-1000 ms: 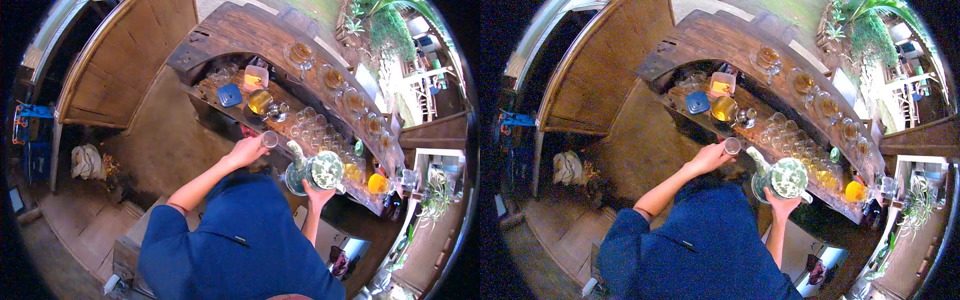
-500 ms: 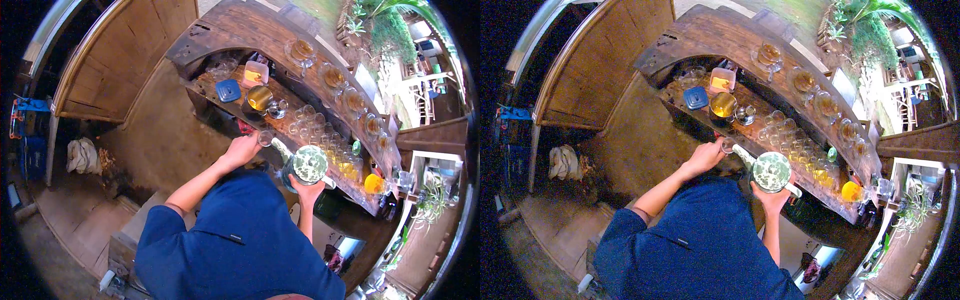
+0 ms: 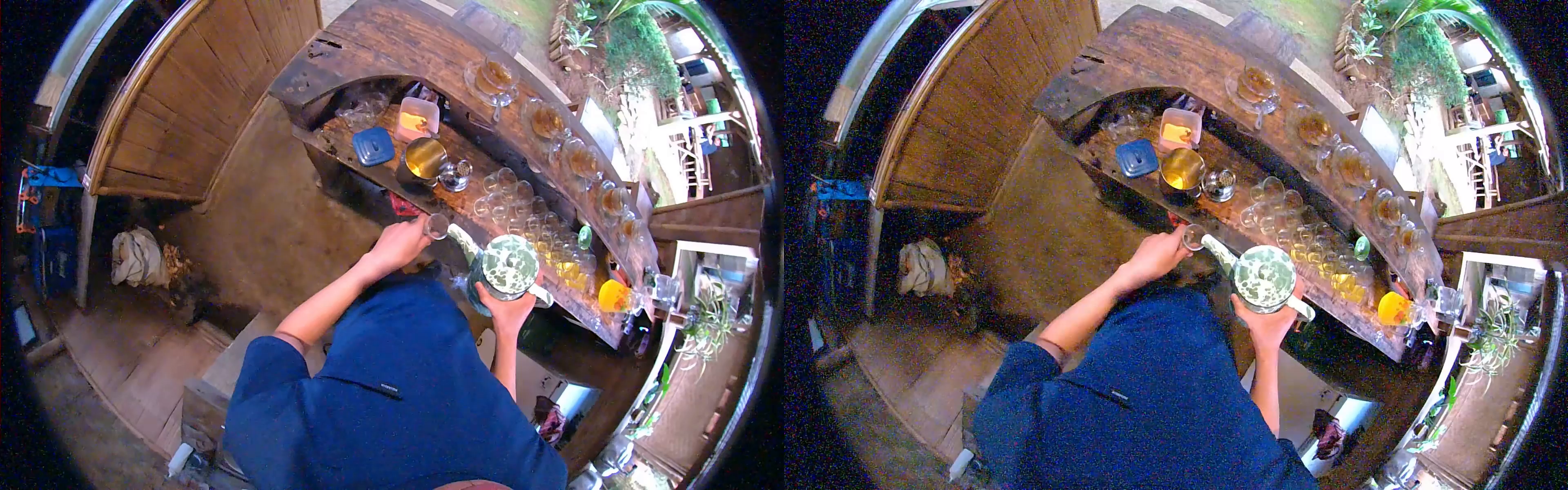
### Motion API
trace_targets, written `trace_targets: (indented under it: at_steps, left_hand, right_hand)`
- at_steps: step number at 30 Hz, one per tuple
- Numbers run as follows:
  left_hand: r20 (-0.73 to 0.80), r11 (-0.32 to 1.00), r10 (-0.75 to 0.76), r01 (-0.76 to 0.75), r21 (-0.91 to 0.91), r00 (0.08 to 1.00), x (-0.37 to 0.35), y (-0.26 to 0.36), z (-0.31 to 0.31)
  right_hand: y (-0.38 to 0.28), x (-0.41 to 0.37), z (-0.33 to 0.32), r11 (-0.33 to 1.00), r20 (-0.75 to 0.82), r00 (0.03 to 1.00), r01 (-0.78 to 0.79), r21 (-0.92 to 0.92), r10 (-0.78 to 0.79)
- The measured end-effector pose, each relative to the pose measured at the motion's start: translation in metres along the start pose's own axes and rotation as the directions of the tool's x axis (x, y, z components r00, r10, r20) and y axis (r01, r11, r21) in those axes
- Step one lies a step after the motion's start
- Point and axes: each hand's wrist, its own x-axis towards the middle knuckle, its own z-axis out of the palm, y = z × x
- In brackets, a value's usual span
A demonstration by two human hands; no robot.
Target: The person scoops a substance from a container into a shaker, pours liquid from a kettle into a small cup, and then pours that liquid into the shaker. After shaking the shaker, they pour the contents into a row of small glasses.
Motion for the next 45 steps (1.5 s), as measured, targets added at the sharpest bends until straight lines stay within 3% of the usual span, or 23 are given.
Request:
trace_targets:
  at_steps: [3,9,19,22,34,40,43,45]
  left_hand:
    - [0.007,0.999,-0.024,0.024,0.022,1.0,0.0,-0.002,0.007]
    - [0.019,1.0,-0.022,0.022,0.011,1.0,-0.001,0.002,0.005]
    - [-0.007,1.0,0.011,-0.01,0.009,1.0,0.001,-0.002,0.007]
    - [-0.006,1.0,0.012,-0.012,0.008,1.0,0.002,0.0,0.004]
    - [-0.057,0.999,0.037,-0.038,-0.027,0.998,0.003,-0.014,0.011]
    - [-0.071,0.998,0.044,-0.046,-0.033,0.996,0.002,-0.013,0.008]
    - [-0.065,0.999,0.018,-0.02,-0.036,0.998,-0.001,-0.004,-0.001]
    - [-0.051,0.999,-0.007,0.005,-0.043,0.999,-0.002,0.0,-0.005]
  right_hand:
    - [0.004,0.0,-0.003,0.99,0.005,0.999,0.048,-0.132,-0.048]
    - [0.006,-0.001,-0.005,0.998,0.016,0.999,0.034,-0.057,-0.034]
    - [0.0,0.002,-0.012,0.988,0.035,0.997,0.068,-0.139,-0.064]
    - [-0.002,0.002,-0.015,0.997,0.015,0.998,0.059,-0.055,-0.059]
    - [-0.025,0.008,-0.024,0.977,0.02,0.99,0.139,-0.16,-0.138]
    - [-0.013,0.006,-0.025,0.996,0.007,0.999,0.032,-0.089,-0.032]
    - [-0.017,0.007,-0.026,0.994,0.007,0.999,0.048,-0.094,-0.048]
    - [-0.021,0.008,-0.028,0.975,0.0,0.99,0.136,-0.173,-0.138]
